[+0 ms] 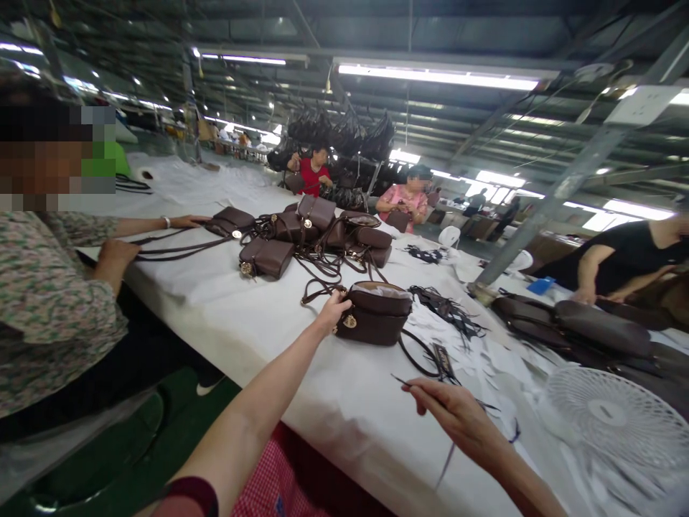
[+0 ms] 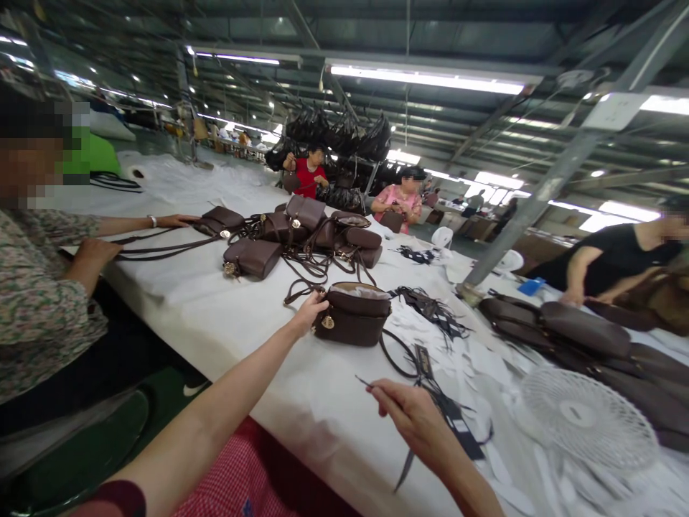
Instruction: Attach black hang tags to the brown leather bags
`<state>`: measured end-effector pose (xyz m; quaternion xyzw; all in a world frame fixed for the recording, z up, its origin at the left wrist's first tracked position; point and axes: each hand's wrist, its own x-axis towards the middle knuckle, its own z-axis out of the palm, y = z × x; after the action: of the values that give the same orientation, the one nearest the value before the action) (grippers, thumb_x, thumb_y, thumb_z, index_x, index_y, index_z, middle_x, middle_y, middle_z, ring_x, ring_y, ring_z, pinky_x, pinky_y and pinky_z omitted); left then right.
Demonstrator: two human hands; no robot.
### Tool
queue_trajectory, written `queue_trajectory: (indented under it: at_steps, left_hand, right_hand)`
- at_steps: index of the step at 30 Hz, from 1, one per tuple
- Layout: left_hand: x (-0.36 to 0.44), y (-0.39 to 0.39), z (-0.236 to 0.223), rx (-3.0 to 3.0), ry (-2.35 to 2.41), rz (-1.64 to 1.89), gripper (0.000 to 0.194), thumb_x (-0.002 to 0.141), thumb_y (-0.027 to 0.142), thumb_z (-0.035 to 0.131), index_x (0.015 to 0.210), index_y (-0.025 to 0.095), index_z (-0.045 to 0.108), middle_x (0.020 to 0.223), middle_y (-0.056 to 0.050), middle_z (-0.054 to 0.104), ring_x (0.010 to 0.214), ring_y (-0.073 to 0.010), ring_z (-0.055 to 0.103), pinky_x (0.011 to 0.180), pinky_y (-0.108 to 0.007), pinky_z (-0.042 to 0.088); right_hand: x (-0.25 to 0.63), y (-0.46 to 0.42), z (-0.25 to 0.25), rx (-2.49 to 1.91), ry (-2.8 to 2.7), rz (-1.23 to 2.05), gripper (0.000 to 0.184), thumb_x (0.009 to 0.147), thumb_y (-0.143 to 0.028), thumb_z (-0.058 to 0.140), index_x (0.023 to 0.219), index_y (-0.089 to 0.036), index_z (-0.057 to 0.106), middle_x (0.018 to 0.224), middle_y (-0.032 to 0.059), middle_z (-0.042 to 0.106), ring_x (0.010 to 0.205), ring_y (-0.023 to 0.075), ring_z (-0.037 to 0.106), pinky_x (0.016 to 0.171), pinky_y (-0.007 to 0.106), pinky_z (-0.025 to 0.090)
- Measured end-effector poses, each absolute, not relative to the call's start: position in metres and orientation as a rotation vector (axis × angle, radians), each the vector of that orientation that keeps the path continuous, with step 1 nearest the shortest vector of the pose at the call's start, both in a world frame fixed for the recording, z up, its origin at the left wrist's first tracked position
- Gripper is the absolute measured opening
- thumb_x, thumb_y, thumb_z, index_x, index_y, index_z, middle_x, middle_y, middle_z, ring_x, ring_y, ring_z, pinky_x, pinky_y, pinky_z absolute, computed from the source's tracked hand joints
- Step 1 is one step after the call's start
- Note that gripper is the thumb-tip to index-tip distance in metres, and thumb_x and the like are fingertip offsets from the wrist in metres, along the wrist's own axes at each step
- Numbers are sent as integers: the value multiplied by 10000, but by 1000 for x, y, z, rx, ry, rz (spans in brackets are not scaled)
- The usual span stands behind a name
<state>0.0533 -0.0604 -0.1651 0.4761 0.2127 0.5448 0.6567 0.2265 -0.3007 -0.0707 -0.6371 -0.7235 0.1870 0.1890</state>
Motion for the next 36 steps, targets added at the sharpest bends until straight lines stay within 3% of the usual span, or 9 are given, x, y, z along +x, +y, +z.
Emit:
queue_trajectory:
  at_steps: [4, 11, 17, 23, 26, 29, 32, 36]
  left_hand:
    - [50, -59, -161, 958, 535, 1262, 373, 604, 86, 636, 969, 163, 623, 975, -38, 686, 1020, -187, 594, 1004, -338, 383]
    - [46, -63, -159, 815, 479, 1260, 231, 710, 301, 711, 860, 134, 656, 811, -34, 663, 807, -151, 596, 825, -282, 447]
    - [53, -60, -160, 677, 560, 1280, 269, 800, 409, 656, 765, 143, 628, 713, -23, 627, 701, -127, 564, 759, -263, 443]
    - [54, -55, -166, 697, 577, 1277, 287, 847, 411, 584, 803, 130, 623, 790, -49, 642, 704, -118, 561, 727, -247, 437]
    - [52, -55, -166, 742, 602, 1278, 211, 817, 346, 590, 777, 141, 617, 784, -40, 643, 695, -116, 558, 736, -254, 435]
    - [50, -55, -165, 816, 601, 1252, 59, 698, 191, 628, 730, 142, 627, 740, -24, 647, 698, -126, 562, 760, -267, 436]
    - [46, -55, -164, 1059, 647, 1239, 164, 627, 91, 573, 752, 143, 667, 732, -17, 662, 746, -152, 580, 798, -283, 440]
    - [43, -55, -163, 1438, 860, 1294, 188, 671, 95, 540, 756, 169, 690, 778, -27, 679, 801, -181, 584, 804, -300, 444]
  right_hand:
    - [214, -245, -37, -1713, -2165, 106, 351, 925, -416, 428, 1004, -227, 712, 899, 64, 718, 789, 206, 635, 724, 281, 457]
    - [157, -155, -18, -1904, -2420, -465, 374, 999, -342, 343, 1002, -229, 700, 985, 77, 689, 891, 183, 635, 692, 235, 409]
    - [144, -124, -25, -1991, -2570, -580, 358, 981, -279, 356, 997, -173, 697, 980, 131, 691, 887, 243, 658, 698, 275, 448]
    - [143, -117, -29, -2053, -2569, -639, 361, 968, -232, 347, 1012, -165, 700, 980, 156, 695, 890, 276, 674, 695, 315, 484]
    - [140, -114, -29, -2068, -2561, -633, 355, 961, -210, 357, 1007, -154, 705, 986, 170, 697, 898, 277, 677, 713, 317, 491]
    - [136, -110, -31, -2046, -2576, -620, 350, 953, -198, 369, 991, -137, 712, 983, 178, 701, 899, 288, 679, 726, 328, 497]
    - [132, -105, -34, -2057, -2599, -600, 323, 932, -161, 396, 983, -113, 712, 988, 189, 702, 910, 302, 678, 735, 347, 503]
    - [125, -102, -39, -2114, -2601, -531, 308, 907, -111, 412, 1015, -93, 699, 1022, 203, 693, 934, 296, 674, 758, 344, 497]
